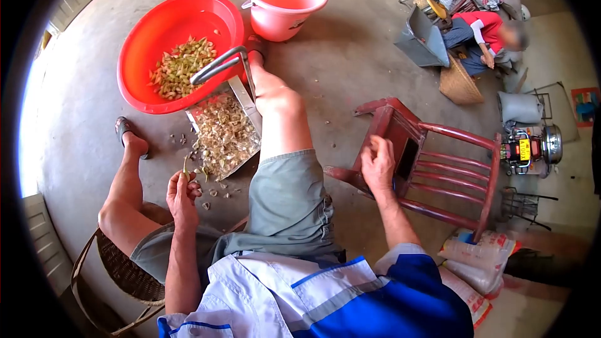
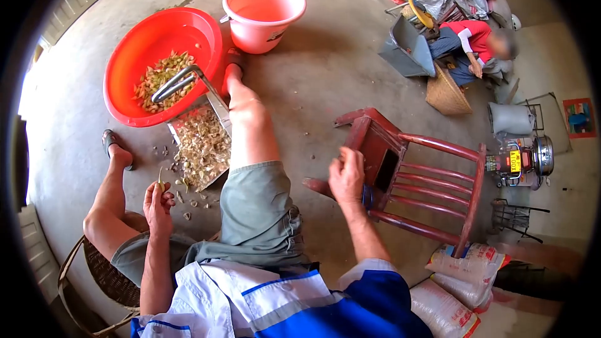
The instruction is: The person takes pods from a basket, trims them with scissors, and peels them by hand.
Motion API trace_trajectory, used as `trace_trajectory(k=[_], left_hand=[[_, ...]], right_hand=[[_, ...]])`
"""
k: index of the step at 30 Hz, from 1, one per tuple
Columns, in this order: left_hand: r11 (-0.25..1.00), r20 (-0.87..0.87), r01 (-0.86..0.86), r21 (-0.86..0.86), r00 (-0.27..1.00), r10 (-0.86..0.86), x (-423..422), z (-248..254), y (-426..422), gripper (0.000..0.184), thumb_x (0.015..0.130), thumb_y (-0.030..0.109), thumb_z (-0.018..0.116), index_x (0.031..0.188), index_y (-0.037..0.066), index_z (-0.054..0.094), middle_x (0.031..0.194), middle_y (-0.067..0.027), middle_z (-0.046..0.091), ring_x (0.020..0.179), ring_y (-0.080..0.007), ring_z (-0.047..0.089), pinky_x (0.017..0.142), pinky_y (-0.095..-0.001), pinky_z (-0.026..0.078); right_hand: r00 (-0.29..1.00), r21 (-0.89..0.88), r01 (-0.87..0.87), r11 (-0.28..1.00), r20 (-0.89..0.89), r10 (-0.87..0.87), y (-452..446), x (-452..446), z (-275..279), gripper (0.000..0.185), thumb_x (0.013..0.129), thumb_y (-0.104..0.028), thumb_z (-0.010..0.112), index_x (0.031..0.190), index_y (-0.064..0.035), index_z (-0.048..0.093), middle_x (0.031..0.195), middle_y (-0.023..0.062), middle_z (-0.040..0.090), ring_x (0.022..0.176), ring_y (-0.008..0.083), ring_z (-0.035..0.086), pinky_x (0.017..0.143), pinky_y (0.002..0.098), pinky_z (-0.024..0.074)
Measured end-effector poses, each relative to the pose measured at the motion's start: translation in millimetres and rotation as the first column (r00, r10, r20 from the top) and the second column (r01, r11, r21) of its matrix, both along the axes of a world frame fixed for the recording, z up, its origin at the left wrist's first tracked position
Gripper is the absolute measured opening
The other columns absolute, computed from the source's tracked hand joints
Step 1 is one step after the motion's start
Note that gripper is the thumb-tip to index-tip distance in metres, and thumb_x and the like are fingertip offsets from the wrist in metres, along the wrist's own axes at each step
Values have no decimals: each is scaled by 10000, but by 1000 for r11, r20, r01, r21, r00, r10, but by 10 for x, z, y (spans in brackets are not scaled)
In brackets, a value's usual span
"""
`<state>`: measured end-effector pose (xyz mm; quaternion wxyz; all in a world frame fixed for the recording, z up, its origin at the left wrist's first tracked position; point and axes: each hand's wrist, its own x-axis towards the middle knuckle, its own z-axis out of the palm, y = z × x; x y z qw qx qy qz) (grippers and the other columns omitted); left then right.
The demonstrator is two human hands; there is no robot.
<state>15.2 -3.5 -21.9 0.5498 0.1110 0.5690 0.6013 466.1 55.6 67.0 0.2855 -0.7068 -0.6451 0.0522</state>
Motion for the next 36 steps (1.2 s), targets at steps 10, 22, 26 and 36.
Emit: trace_trajectory(k=[10, 22, 26, 36], left_hand=[[998, -14, 0, -58, 1000, -1, 3, 13, -19, 233, 978, 225, 551, 1116, 38, 562, 948, -100, 652, 657, -93, 569, 549, -213, 470], [997, 235, -10, -79, 972, 28, -90, 108, -12, 276, 1008, 309, 461, 1006, 50, 556, 849, -65, 614, 606, -100, 544, 519, -238, 469], [996, 324, 29, -82, 946, -1, -80, 94, 43, 291, 1012, 320, 443, 1010, 58, 569, 844, -38, 613, 600, -106, 553, 527, -247, 480], [1000, 376, -11, 10, 927, 6, -152, 176, 21, 309, 1015, 331, 438, 963, 59, 576, 764, -23, 609, 567, -103, 555, 509, -247, 484]], right_hand=[[878, -539, 473, 697, 348, -328, -672, 911, -501, 623, 764, -274, 703, 1272, -33, 435, 1194, 277, 515, 1090, 438, 531, 924, 480, 450], [442, -626, 265, 734, -597, -669, -638, 1168, -506, 363, 927, -202, 601, 1242, -40, 520, 830, -3, 555, 660, 81, 513, 534, 231, 423], [13, -321, -127, 938, -947, -322, -499, 477, 79, 372, 937, -184, 578, 1254, -9, 488, 772, -13, 508, 597, 70, 470, 459, 216, 357], [497, -338, -809, 481, -830, 254, -184, -2063, 383, 523, 816, -87, 688, 1286, 1, 476, 878, 49, 595, 682, 128, 564, 639, 277, 491]])
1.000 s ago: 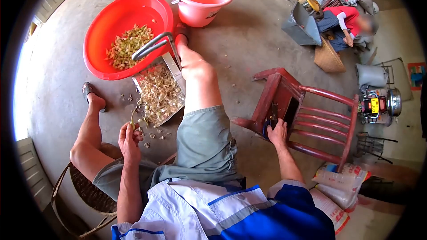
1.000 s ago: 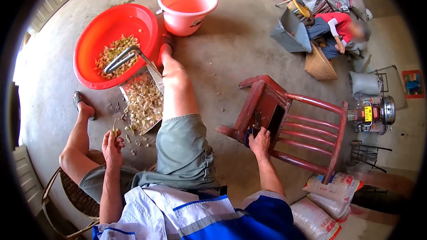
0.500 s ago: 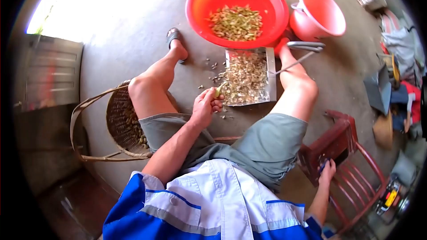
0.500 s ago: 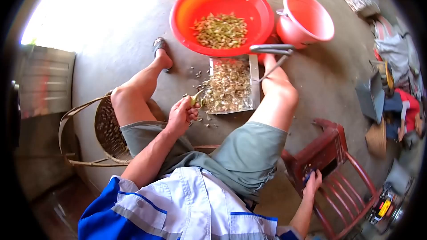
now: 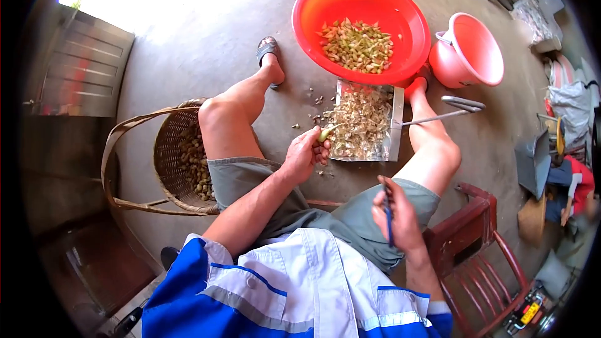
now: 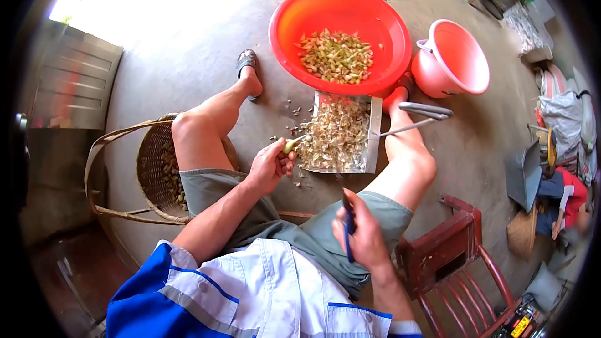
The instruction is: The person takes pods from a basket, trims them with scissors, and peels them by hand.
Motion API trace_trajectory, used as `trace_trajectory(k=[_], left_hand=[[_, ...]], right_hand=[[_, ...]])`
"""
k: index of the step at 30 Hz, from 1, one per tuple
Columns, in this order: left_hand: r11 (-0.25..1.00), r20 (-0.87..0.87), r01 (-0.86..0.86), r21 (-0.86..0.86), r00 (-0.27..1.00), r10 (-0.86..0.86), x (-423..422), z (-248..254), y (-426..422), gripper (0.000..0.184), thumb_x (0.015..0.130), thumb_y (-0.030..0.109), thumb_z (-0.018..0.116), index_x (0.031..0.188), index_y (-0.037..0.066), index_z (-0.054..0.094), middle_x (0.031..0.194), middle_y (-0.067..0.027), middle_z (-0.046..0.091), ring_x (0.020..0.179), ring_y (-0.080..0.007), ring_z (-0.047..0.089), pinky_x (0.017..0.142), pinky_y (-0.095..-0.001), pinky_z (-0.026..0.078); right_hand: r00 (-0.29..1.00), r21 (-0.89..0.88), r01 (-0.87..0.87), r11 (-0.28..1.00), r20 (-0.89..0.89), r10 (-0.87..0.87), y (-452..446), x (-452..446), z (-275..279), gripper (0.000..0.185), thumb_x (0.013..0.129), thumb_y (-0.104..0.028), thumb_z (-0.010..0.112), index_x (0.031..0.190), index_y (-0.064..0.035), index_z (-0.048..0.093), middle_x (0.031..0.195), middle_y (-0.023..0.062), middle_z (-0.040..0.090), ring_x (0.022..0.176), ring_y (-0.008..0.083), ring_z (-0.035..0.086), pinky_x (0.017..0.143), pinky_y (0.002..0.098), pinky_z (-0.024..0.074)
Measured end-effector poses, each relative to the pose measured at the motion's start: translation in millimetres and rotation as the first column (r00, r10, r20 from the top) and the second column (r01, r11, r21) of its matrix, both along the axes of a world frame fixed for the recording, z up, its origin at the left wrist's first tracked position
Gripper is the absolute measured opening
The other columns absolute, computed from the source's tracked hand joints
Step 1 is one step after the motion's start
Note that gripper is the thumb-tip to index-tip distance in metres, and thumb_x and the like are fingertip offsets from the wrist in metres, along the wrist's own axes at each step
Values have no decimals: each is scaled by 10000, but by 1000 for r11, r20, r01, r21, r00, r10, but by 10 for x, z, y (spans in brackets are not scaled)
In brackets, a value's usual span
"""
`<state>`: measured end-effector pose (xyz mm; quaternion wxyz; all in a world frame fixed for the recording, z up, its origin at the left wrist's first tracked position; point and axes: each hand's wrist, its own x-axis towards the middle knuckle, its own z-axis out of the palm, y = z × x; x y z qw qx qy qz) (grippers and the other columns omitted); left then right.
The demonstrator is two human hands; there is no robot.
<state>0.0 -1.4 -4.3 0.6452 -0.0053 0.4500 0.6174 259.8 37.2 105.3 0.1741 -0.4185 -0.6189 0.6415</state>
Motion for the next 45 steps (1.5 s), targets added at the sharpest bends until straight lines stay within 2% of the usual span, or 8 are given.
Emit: trace_trajectory(k=[2, 4, 26, 32, 34, 38, 40, 45], left_hand=[[1000, 9, -15, 6, 1000, 15, -26, 34, -10, 304, 1014, 329, 439, 973, 60, 575, 765, -22, 609, 566, -102, 555, 504, -244, 482], [1000, 35, -22, 20, 999, 22, -47, 40, -17, 291, 1014, 317, 439, 1024, 57, 571, 767, -21, 605, 568, -98, 552, 504, -237, 478], [998, 63, 29, -53, 998, -26, 39, -41, 40, 299, 1011, 319, 448, 1067, 52, 569, 762, -26, 589, 571, -107, 528, 500, -245, 445], [982, -97, -49, -182, 995, 32, 25, -122, 184, 266, 981, 271, 513, 1093, 31, 523, 867, -64, 600, 594, -106, 542, 515, -251, 473], [968, -124, -27, -249, 992, -4, 12, -208, 325, 279, 970, 262, 528, 1111, 21, 516, 883, -70, 600, 601, -113, 540, 519, -251, 468], [994, -280, 76, -76, 955, -94, -189, -28, 1075, 400, 944, 302, 547, 1228, 20, 532, 1060, -85, 618, 763, -167, 621, 619, -277, 510], [991, -207, 88, 100, 976, -66, -327, 183, 1416, 524, 951, 222, 559, 1396, 12, 379, 1245, -122, 563, 948, -224, 670, 680, -285, 554], [982, -483, 156, 109, 871, -85, -520, 472, 1372, 577, 955, 193, 561, 1424, -17, 298, 1290, -161, 520, 917, -226, 666, 689, -289, 553]], right_hand=[[985, -8, -97, 995, 140, 97, 123, -265, -259, 492, 820, -101, 693, 1250, 23, 490, 827, 80, 588, 698, 138, 573, 656, 283, 491], [977, 193, -139, 971, 189, 102, 197, -453, -512, 491, 797, -113, 712, 1218, 32, 506, 792, 92, 572, 678, 139, 559, 642, 299, 490], [964, 152, -215, 965, 189, 185, 240, -636, -674, 414, 863, -116, 681, 1205, 53, 522, 653, -2, 503, 559, 57, 449, 510, 240, 411], [987, -408, 125, 904, -37, -153, 214, -639, -742, 297, 917, -110, 620, 1160, 4, 492, 684, -13, 503, 501, 58, 462, 450, 221, 381], [972, -467, 171, 868, -63, -225, 230, -645, -752, 299, 917, -112, 615, 1158, 7, 482, 707, 11, 516, 509, 70, 472, 458, 224, 392], [976, -384, 182, 905, -40, -214, 258, -589, -717, 370, 900, -113, 640, 1206, 14, 474, 687, -2, 514, 506, 66, 480, 458, 222, 395], [975, -327, 196, 924, -38, -220, 247, -537, -677, 406, 894, -108, 647, 1238, 13, 470, 693, -8, 515, 516, 62, 486, 464, 218, 399], [922, -248, 332, 910, -117, -368, 120, -221, -156, 425, 880, -14, 614, 1276, -6, 460, 792, -10, 518, 600, 57, 502, 515, 210, 423]])
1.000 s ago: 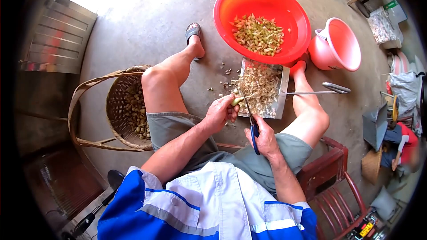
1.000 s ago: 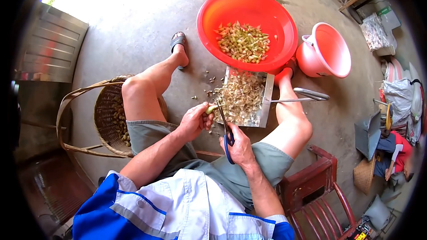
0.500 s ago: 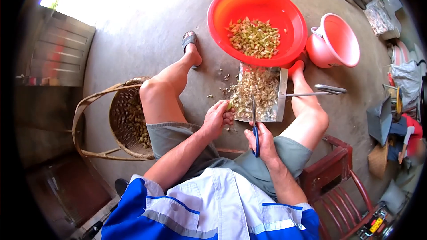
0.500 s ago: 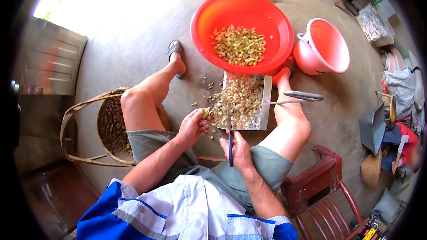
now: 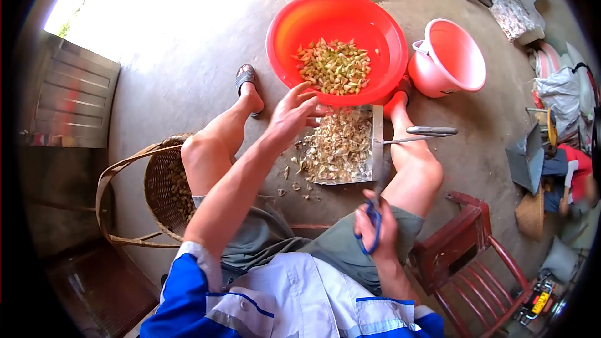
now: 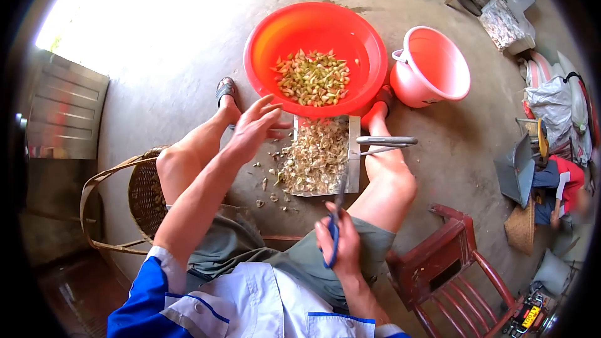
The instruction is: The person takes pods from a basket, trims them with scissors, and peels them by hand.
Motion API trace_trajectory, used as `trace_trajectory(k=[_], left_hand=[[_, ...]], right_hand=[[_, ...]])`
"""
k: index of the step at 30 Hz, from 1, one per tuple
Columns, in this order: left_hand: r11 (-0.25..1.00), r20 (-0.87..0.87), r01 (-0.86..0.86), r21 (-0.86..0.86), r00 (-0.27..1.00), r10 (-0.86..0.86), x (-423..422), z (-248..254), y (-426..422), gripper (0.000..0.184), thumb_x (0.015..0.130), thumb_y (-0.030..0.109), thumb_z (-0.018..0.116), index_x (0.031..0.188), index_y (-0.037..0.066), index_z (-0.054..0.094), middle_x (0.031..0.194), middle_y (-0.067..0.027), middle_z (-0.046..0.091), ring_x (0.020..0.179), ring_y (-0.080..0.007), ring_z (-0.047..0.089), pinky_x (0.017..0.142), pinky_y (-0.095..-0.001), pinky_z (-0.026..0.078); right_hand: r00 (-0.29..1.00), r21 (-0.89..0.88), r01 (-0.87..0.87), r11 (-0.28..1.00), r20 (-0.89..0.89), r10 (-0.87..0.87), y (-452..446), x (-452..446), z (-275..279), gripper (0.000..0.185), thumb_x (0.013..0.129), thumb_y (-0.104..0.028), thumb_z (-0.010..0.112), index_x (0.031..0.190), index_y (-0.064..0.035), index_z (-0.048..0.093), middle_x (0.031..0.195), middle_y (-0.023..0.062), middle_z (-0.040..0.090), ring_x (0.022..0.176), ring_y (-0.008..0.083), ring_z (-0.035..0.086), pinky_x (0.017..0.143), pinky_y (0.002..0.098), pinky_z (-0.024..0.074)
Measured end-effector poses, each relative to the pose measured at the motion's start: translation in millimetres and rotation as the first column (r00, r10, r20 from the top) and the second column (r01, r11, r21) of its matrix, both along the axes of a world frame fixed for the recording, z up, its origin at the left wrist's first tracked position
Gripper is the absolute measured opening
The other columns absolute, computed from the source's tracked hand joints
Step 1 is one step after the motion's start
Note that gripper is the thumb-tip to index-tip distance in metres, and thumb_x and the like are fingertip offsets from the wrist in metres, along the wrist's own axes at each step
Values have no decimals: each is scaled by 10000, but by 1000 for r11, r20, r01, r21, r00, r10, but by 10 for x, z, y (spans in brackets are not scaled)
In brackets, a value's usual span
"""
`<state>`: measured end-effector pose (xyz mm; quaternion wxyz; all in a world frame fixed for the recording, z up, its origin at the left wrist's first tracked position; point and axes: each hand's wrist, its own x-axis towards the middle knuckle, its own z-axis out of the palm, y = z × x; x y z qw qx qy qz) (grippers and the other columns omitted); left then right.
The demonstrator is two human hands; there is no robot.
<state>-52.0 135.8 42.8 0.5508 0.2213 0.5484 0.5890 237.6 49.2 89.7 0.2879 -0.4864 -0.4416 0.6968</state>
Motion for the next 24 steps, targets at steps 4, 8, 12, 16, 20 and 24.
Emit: trace_trajectory(k=[4, 8, 12, 16, 20, 24], left_hand=[[1000, -768, 22, -19, 640, -29, -318, 711, -763, 381, 967, 144, 541, 1302, -23, 470, 1216, -137, 565, 841, -174, 649, 682, -271, 537], [821, -352, -536, 198, 743, 570, -1001, 637, -1543, 250, 968, 138, 550, 1179, 6, 573, 923, -55, 636, 709, -90, 569, 628, -226, 486], [678, -480, -695, 239, 522, 705, -1462, 216, -2433, 162, 978, 155, 534, 1064, 38, 605, 784, -4, 588, 617, -68, 504, 541, -212, 433], [733, -635, -679, -34, 581, 509, -1457, -699, -3199, 168, 979, 142, 523, 1070, 29, 606, 812, -4, 610, 671, -63, 528, 587, -204, 444], [811, -462, -487, -325, 830, 313, -1424, -1706, -3693, 281, 906, 142, 608, 1132, -24, 610, 1020, -95, 674, 890, -157, 606, 791, -280, 496], [754, -335, -356, -551, 923, 191, -1136, -2072, -3787, 287, 903, 148, 614, 1130, -26, 611, 1018, -94, 673, 889, -156, 606, 790, -279, 495]], right_hand=[[942, 386, 108, 916, 256, -219, -145, 780, 294, 455, 871, 47, 564, 1305, -21, 447, 839, -11, 498, 658, 66, 494, 541, 210, 429], [615, 498, 147, 855, 631, -473, -138, 2059, -110, 434, 868, -13, 603, 1281, 10, 472, 818, 5, 507, 736, 104, 515, 661, 236, 457], [357, 454, 194, 870, 793, -494, -385, 3226, -755, 445, 838, -49, 653, 1253, 7, 501, 898, 103, 624, 781, 179, 598, 737, 304, 497], [57, 299, 143, 944, 949, -309, -566, 3402, -840, 449, 814, -87, 689, 1215, 29, 522, 1064, 170, 654, 919, 272, 639, 849, 365, 484], [233, 310, 167, 936, 910, -343, -674, 3861, -1307, 453, 820, -140, 672, 1202, 39, 506, 1027, 167, 626, 840, 274, 641, 773, 344, 511], [116, 131, 307, 943, 978, -173, -512, 3735, -1231, 611, 787, -225, 694, 1298, 20, 465, 1186, 225, 595, 1055, 337, 602, 918, 378, 475]])
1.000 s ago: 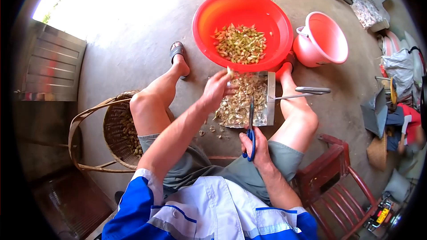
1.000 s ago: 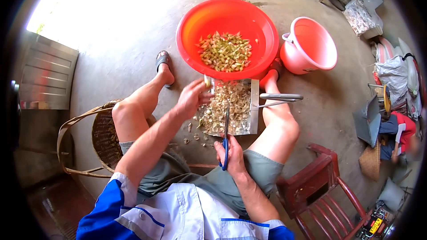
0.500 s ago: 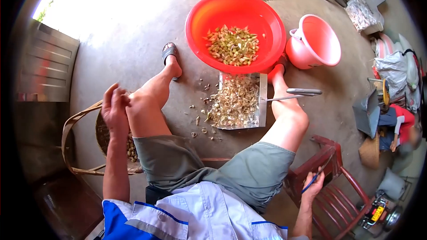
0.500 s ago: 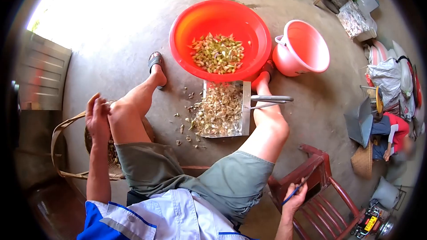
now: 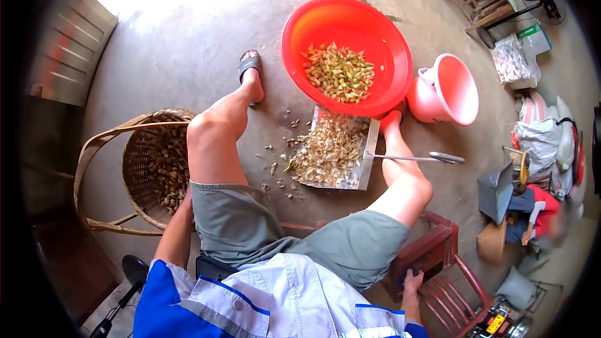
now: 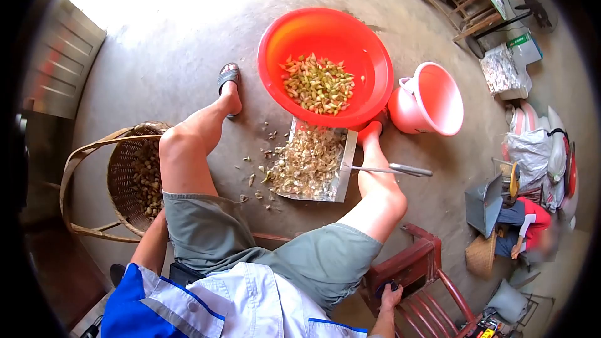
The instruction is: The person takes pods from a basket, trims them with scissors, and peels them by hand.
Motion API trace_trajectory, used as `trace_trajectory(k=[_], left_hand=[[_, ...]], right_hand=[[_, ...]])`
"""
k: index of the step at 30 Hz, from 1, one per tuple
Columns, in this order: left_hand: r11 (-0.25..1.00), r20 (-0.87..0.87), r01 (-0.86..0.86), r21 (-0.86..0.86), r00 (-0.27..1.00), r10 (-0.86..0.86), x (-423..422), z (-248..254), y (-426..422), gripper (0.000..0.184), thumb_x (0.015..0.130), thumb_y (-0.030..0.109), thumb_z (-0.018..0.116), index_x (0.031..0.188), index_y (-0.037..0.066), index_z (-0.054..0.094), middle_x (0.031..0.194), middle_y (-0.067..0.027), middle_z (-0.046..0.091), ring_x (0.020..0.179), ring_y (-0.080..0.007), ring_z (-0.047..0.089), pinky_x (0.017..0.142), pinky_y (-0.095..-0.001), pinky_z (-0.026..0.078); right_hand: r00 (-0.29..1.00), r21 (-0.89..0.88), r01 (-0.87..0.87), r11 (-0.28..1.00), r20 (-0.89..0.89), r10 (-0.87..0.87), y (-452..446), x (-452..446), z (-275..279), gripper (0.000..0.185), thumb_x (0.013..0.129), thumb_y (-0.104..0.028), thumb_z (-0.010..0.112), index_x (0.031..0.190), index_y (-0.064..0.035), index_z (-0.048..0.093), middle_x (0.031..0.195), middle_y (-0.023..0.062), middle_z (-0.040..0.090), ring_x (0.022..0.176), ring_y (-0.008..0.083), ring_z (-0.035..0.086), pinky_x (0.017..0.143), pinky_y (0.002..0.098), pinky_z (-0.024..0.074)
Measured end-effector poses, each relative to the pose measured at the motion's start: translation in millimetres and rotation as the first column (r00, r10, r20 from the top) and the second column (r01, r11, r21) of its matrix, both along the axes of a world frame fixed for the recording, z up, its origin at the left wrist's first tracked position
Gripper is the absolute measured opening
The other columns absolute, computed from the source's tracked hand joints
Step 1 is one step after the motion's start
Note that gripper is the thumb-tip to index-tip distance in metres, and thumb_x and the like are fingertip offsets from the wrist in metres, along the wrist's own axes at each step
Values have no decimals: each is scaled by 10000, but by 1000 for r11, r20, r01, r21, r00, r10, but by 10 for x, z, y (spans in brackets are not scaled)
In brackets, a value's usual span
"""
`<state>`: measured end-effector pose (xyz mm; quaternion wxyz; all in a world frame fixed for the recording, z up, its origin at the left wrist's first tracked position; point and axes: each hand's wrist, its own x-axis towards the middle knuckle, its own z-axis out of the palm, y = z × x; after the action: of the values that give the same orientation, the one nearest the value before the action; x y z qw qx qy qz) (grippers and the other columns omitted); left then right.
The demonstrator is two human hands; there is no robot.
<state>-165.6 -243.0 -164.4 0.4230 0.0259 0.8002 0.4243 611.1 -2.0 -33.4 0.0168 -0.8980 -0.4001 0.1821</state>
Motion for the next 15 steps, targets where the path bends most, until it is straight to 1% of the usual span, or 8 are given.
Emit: trace_trajectory(k=[2, 5, 8, 11, 12, 13, 14, 15], left_hand=[[997, 13, 28, -77, 1000, -27, 126, -167, -34, 290, 901, 151, 617, 1129, -27, 612, 1017, -93, 673, 888, -155, 606, 790, -279, 495], [988, 34, 65, -142, 998, -61, 226, -294, 38, 294, 898, 155, 622, 1127, -29, 613, 1015, -92, 673, 888, -154, 606, 789, -278, 495], [984, 47, 70, -162, 997, -63, 255, -369, 111, 299, 895, 159, 627, 1126, -31, 614, 1014, -90, 673, 887, -154, 606, 788, -277, 495], [981, 56, 88, -175, 995, -79, 265, -408, 186, 304, 892, 164, 631, 1124, -32, 615, 1012, -89, 673, 886, -153, 606, 787, -277, 495], [980, 57, 91, -177, 995, -82, 257, -420, 209, 306, 891, 165, 633, 1123, -33, 615, 1012, -89, 673, 885, -152, 606, 787, -277, 495], [979, 59, 96, -180, 994, -87, 254, -428, 223, 308, 890, 167, 634, 1123, -33, 615, 1011, -88, 673, 885, -152, 606, 786, -276, 495], [979, 61, 98, -181, 994, -88, 245, -439, 251, 309, 889, 168, 636, 1122, -34, 616, 1011, -88, 673, 885, -152, 606, 786, -276, 495], [978, 60, 101, -180, 994, -92, 221, -443, 267, 311, 888, 169, 638, 1122, -34, 616, 1010, -88, 673, 885, -151, 606, 786, -276, 494]], right_hand=[[996, -114, 32, 993, 91, -21, 101, -330, 269, 624, 784, -213, 697, 1314, 9, 453, 1191, 223, 593, 1042, 336, 608, 897, 373, 492], [989, -254, 142, 957, 71, -128, 208, -637, 561, 635, 779, -187, 702, 1328, -2, 440, 1194, 232, 586, 1013, 334, 624, 862, 367, 514], [990, -205, 139, 969, 65, -129, 265, -650, 604, 444, 796, -157, 660, 1190, -8, 518, 1042, 195, 636, 1018, 311, 612, 842, 401, 507], [943, -99, -238, 966, 215, 255, 416, -763, 823, 410, 768, -116, 670, 1128, 21, 530, 999, 206, 646, 911, 295, 652, 810, 361, 508], [934, 89, -337, 937, 158, 321, 467, -841, 845, 321, 765, -83, 648, 1043, 34, 538, 905, 177, 650, 865, 277, 645, 802, 353, 499], [918, 97, -373, 923, 183, 352, 555, -883, 911, 292, 790, -62, 630, 1050, 37, 543, 932, 174, 648, 877, 263, 643, 805, 352, 499], [901, 232, -434, 871, 114, 419, 626, -941, 951, 276, 826, -38, 608, 1085, 32, 542, 990, 165, 644, 920, 247, 643, 830, 346, 502], [886, 402, -422, 812, -6, 463, 719, -952, 906, 282, 861, -17, 584, 1136, 21, 533, 1041, 157, 635, 973, 247, 637, 867, 340, 500]])
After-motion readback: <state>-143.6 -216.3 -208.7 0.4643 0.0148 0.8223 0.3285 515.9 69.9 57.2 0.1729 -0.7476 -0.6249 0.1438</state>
